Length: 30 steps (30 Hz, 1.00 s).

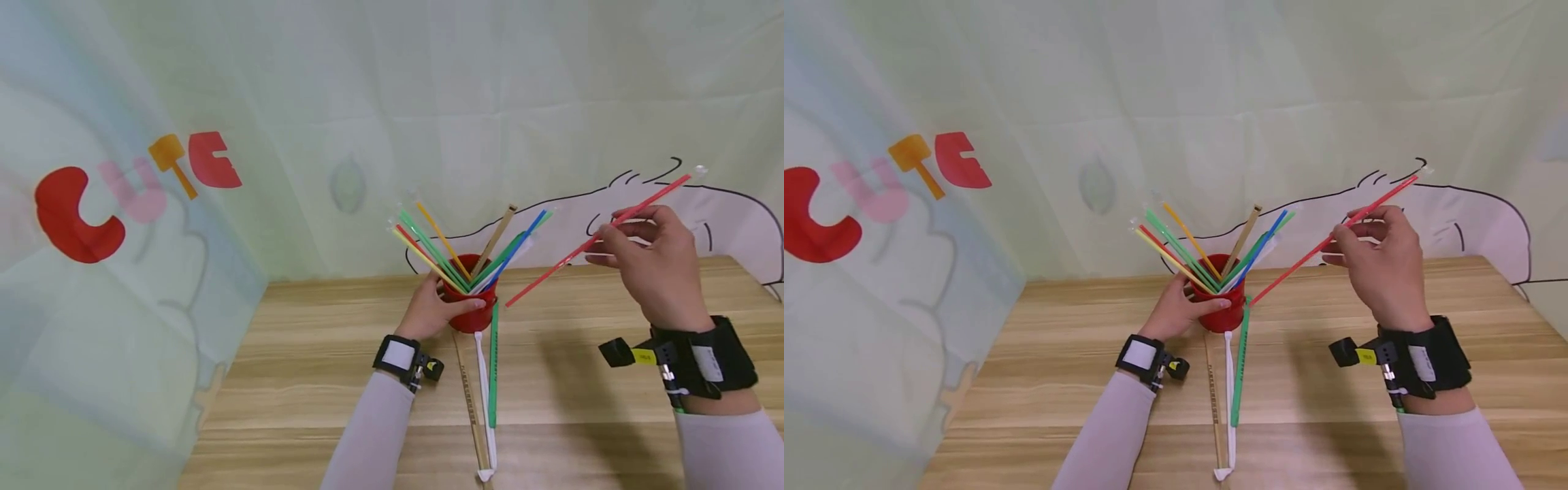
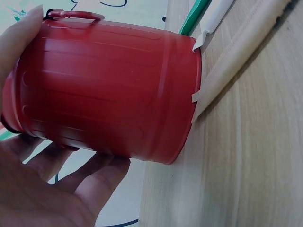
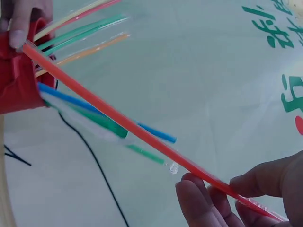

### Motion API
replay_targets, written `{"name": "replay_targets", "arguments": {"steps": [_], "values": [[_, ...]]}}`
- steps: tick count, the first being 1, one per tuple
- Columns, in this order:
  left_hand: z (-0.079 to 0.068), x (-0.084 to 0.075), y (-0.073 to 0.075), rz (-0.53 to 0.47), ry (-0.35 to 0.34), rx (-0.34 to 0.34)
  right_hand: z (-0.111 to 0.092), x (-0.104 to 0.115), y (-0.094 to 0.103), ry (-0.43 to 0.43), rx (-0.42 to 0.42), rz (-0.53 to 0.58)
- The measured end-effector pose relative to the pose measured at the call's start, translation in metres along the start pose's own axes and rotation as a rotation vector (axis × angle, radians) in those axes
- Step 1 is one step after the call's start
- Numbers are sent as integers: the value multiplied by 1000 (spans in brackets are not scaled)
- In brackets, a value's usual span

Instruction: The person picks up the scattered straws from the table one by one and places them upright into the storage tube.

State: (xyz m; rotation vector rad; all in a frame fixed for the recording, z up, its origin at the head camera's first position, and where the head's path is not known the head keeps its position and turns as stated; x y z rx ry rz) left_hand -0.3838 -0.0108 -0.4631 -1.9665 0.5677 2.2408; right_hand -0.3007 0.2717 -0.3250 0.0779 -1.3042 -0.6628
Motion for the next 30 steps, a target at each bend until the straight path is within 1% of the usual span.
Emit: {"name": "replay_targets", "arguments": {"steps": [4, 8, 12, 16, 22, 27, 30], "values": [[1, 2, 2, 9, -6, -8, 3, 15, -9, 42, -32, 33], [0, 2, 4, 14, -11, -18, 4, 23, -30, 95, -41, 43], [-1, 2, 5, 11, -15, -23, 3, 25, -55, 145, -12, -29], [-1, 3, 5, 13, -9, -24, 1, 20, -78, 178, 42, -92], [1, 2, 4, 10, -15, -11, -3, 5, -103, 144, 114, -163], [2, 1, 3, 14, -15, -10, -6, -6, -114, 121, 138, -223], [2, 0, 3, 13, -17, -8, -8, -10, -118, 109, 145, -236]]}}
Point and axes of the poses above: each hand's wrist, its own z-axis towards the middle knuckle, its own y-axis out of the back of the hand, x = y × z, the point moved 4 cm from there along z, towards the middle knuckle, and after that the axes turned 6 degrees about -z, right-handed, at the moved point
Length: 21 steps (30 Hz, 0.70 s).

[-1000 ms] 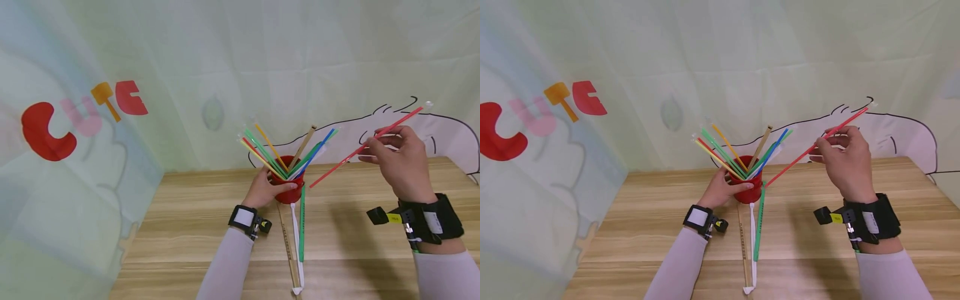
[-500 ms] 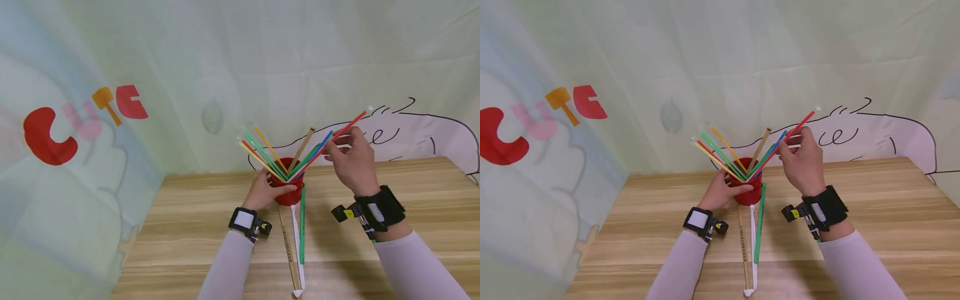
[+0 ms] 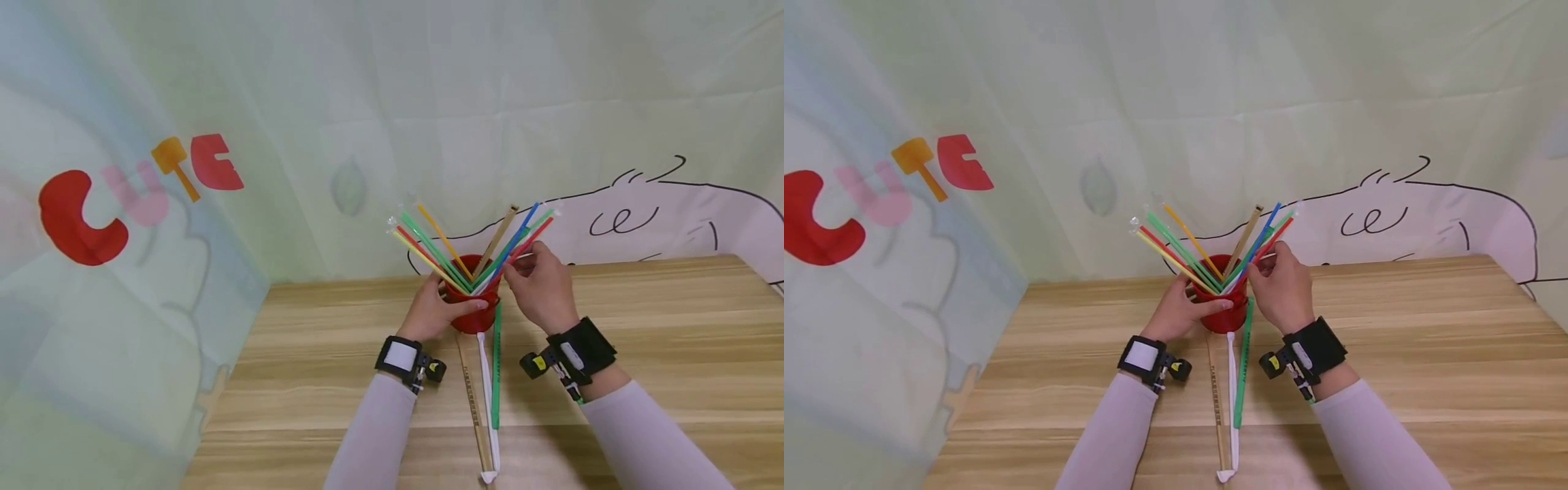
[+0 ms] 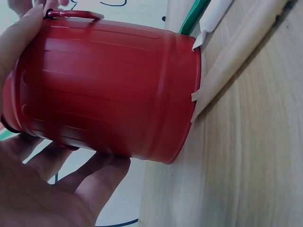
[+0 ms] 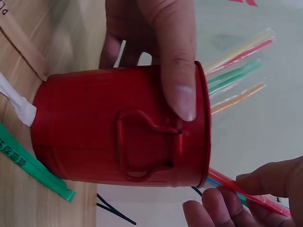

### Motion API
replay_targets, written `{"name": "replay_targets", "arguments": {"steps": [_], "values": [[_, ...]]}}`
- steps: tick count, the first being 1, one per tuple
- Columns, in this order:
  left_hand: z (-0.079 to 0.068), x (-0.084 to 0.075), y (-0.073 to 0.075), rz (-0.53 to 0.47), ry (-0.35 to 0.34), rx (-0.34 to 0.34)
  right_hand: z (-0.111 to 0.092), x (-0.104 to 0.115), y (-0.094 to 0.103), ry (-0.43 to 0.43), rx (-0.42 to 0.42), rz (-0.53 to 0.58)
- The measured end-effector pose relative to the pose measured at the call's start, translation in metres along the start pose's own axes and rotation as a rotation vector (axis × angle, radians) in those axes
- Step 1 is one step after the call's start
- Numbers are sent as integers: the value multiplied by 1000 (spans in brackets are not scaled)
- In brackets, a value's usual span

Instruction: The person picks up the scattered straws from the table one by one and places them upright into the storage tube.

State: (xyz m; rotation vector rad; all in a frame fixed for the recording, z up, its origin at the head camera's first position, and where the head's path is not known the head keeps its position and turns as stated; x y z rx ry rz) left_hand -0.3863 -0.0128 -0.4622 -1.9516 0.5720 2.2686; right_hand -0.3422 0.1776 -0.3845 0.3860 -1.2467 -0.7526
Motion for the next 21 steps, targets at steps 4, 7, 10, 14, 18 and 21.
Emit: {"name": "replay_targets", "arguments": {"steps": [4, 7, 10, 14, 18, 21], "values": [[0, -1, 0, -3, -5, -2, -2, -2, -1, 4, 14, -4], [0, -1, 0, -3, -7, -2, -4, -6, 2, -5, 39, 10], [0, -1, 0, 1, -3, -2, -7, -12, 4, -35, 74, 37], [1, 0, 0, 5, 4, -3, -11, -20, -3, -91, 170, 110], [1, 1, 1, -3, 10, -4, -11, -28, -24, -72, 283, 205], [0, 3, 3, 8, 11, -8, -11, -30, -41, -16, 326, 284]]}}
Point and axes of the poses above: each hand's wrist, its own z-axis towards the middle knuckle, its own y-axis out of the back of the hand, x = y × z, the point moved 4 cm from there along z, towards the middle knuckle, and after that the axes turned 6 degrees about -z, right-handed, at the moved point
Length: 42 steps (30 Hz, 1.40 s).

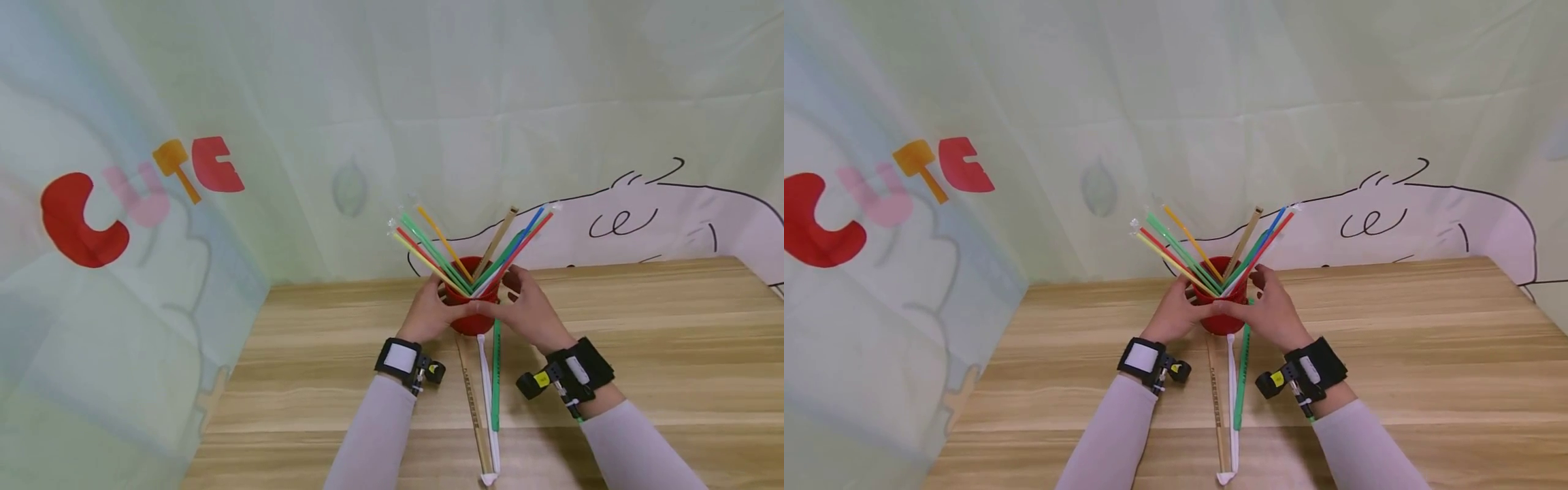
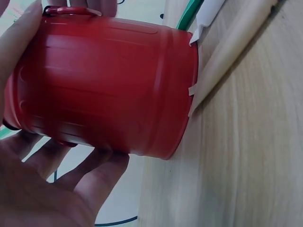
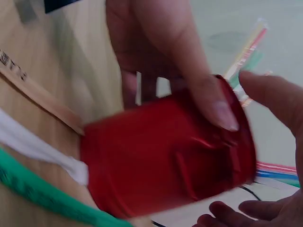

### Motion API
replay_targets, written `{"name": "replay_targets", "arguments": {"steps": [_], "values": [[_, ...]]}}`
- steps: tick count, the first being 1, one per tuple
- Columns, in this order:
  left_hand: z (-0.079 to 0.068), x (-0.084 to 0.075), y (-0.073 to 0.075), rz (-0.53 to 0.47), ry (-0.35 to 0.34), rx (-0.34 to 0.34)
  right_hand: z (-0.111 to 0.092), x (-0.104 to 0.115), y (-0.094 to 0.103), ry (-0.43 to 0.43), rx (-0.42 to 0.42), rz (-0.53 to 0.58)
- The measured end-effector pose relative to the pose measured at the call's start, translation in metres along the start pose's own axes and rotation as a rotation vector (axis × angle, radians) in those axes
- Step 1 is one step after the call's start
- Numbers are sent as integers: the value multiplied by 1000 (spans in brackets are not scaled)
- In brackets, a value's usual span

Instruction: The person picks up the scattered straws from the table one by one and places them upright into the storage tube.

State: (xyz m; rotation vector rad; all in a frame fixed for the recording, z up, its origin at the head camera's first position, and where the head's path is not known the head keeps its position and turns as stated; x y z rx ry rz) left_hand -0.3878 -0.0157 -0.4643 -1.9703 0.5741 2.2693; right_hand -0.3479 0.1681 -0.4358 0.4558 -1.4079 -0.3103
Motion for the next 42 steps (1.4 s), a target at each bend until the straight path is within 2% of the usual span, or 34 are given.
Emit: {"name": "replay_targets", "arguments": {"steps": [5, 9, 12, 19, 26, 35, 40, 42], "values": [[1, 1, 3, 52, -18, -9, 5, -4, -20, 17, 26, 97], [1, 2, 3, 58, -18, -10, 9, -2, -25, 30, -17, 88], [2, 2, 4, 53, -8, -9, 12, 2, -26, 53, -64, 53], [2, 5, -1, 49, 6, 1, 15, 0, -28, 93, -120, 65], [3, 6, 0, 69, 22, 1, 21, -3, -28, 91, -121, 27], [1, 0, -3, 74, -7, 24, 22, -2, -26, 91, -114, 9], [-8, -9, 1, 187, -30, -12, 22, 0, -26, 72, -99, 26], [-15, -16, 2, 260, -10, -42, 21, 0, -25, 65, -99, 31]]}}
Point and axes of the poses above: each hand's wrist, its own z-axis towards the middle knuckle, its own y-axis out of the back of the hand, x = y × z, the point moved 4 cm from there along z, towards the middle knuckle, and after that the axes turned 6 degrees about -z, right-handed, at the moved point
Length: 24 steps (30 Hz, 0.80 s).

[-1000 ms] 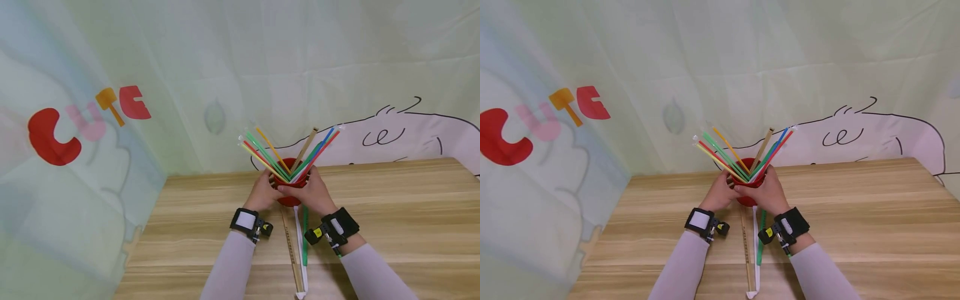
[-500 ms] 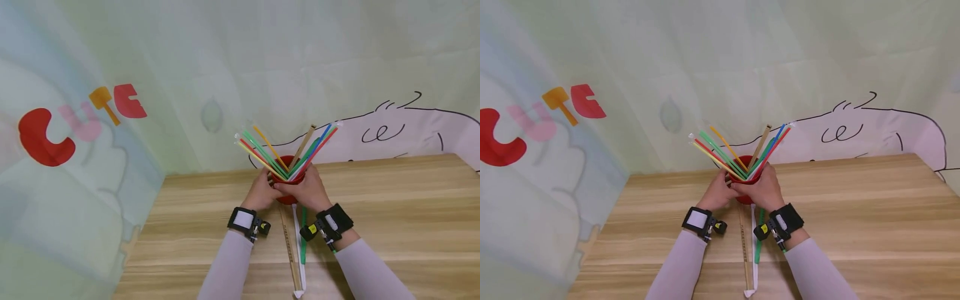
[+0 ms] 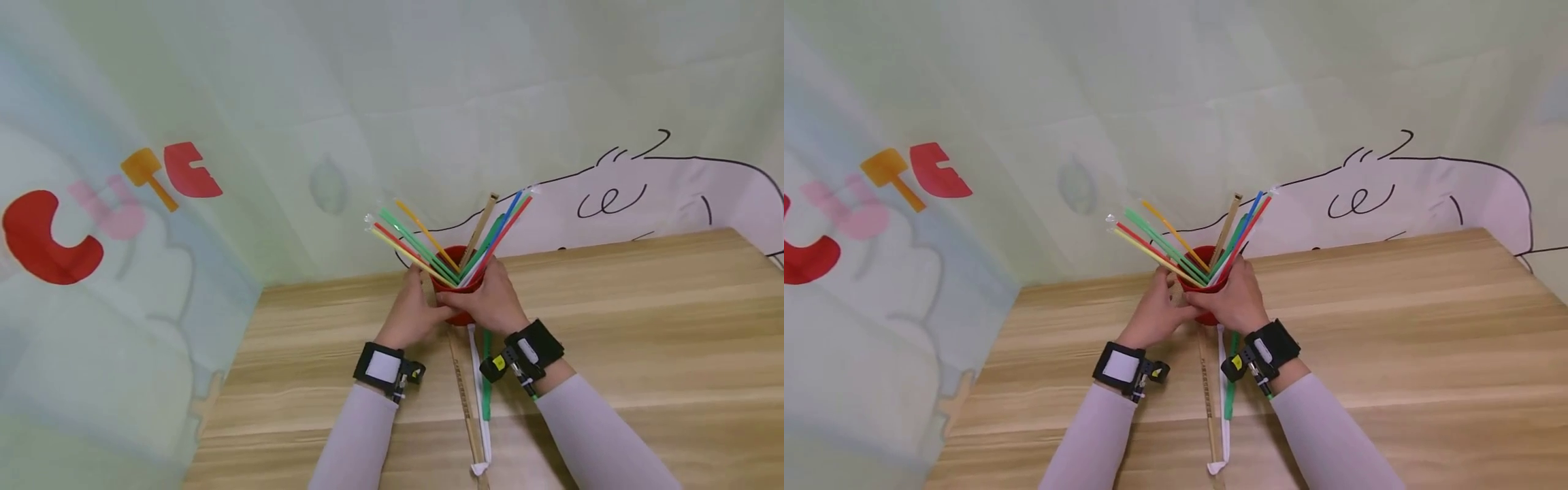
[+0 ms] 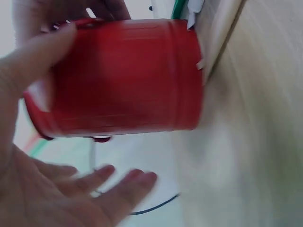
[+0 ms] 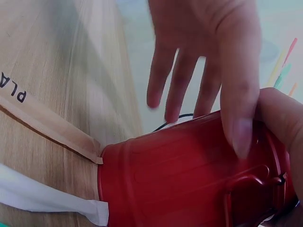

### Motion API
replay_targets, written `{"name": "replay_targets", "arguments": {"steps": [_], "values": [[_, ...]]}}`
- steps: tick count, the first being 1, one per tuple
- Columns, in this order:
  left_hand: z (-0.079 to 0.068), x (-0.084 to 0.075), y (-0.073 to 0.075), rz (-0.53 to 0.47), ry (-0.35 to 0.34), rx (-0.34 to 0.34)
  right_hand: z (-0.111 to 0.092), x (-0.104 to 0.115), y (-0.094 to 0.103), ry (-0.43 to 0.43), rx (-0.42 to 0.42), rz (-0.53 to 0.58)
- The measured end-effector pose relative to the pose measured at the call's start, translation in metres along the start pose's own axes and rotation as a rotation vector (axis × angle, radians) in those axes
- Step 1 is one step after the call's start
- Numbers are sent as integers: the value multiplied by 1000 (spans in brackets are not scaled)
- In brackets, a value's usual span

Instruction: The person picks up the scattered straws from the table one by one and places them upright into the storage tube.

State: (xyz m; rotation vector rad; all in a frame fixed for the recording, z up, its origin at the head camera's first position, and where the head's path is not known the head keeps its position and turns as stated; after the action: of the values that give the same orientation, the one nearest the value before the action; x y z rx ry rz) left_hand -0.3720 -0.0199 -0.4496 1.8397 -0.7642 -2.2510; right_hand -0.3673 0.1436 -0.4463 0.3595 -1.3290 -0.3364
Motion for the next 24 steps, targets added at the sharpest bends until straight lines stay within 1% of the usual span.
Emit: {"name": "replay_targets", "arguments": {"steps": [4, 6, 7, 10, 13, 15, 16, 20, 24], "values": [[-17, -16, 9, 145, 78, -68, 0, 1, 1, -6, 8, 5], [-25, -24, 10, 216, 110, -85, 1, 1, 0, -16, 12, 6], [-30, -27, 10, 248, 126, -83, 0, 1, 0, -18, 15, 6], [-42, -31, 4, 323, 167, -44, 0, 0, 1, -25, 22, 7], [-52, -29, -7, 394, 199, 22, 0, 0, 1, -34, 23, 2], [-57, -27, -15, 437, 205, 61, 0, 0, 2, -38, 23, -3], [-60, -26, -20, 463, 202, 76, 0, 1, 2, -41, 22, -4], [-68, -22, -37, 507, 182, 120, -1, 2, 2, -42, 22, 0], [-71, -20, -47, 527, 148, 142, 0, 2, 1, -26, 25, 10]]}}
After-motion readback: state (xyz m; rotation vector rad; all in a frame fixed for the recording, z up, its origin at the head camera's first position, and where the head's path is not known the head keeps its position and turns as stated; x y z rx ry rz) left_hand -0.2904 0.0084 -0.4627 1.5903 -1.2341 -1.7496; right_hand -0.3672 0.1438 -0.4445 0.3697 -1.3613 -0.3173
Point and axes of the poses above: each hand's wrist, its own z-axis towards the middle knuckle, its own y-axis out of the back of the hand, x = y × z, the point moved 4 cm from there along z, towards the middle knuckle, and after that the axes turned 6 degrees about -z, right-handed, at the moved point
